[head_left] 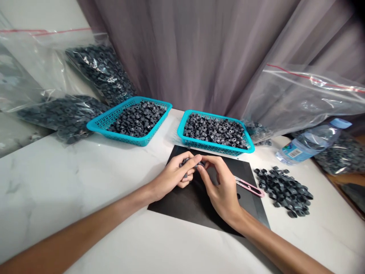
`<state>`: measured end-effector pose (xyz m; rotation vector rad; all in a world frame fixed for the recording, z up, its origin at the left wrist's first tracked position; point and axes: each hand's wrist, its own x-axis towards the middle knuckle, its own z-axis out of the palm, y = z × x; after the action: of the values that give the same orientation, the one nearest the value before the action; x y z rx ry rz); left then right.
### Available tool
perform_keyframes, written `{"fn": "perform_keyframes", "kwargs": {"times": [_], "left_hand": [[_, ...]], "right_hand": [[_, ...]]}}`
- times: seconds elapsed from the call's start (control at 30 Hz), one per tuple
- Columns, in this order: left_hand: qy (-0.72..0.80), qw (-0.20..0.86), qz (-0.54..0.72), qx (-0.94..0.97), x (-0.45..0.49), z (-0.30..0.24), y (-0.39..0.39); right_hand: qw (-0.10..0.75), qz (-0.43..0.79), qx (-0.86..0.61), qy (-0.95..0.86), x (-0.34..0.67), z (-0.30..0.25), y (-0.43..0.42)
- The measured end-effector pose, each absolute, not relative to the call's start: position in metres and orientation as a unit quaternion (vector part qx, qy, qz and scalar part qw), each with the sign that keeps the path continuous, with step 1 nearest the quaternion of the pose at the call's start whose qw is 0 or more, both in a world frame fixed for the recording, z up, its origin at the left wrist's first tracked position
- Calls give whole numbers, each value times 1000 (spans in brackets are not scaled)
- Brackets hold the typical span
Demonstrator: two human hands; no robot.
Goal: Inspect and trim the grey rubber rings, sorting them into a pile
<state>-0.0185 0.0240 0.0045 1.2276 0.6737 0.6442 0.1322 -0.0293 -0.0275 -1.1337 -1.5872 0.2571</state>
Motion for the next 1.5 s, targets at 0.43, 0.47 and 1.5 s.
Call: {"fn": "perform_keyframes", "kwargs": {"times": [0.43, 0.47, 1.5], "left_hand": [[290, 730, 265, 559, -24, 3, 36], [289, 733, 265, 556, -24, 3, 36], [309, 765, 346, 447, -16, 10, 20]], "right_hand": [[595, 238, -464, -612, 136, -28, -27], [595, 243, -467, -608, 135, -27, -28], [587, 215, -437, -646, 135, -31, -30]]}}
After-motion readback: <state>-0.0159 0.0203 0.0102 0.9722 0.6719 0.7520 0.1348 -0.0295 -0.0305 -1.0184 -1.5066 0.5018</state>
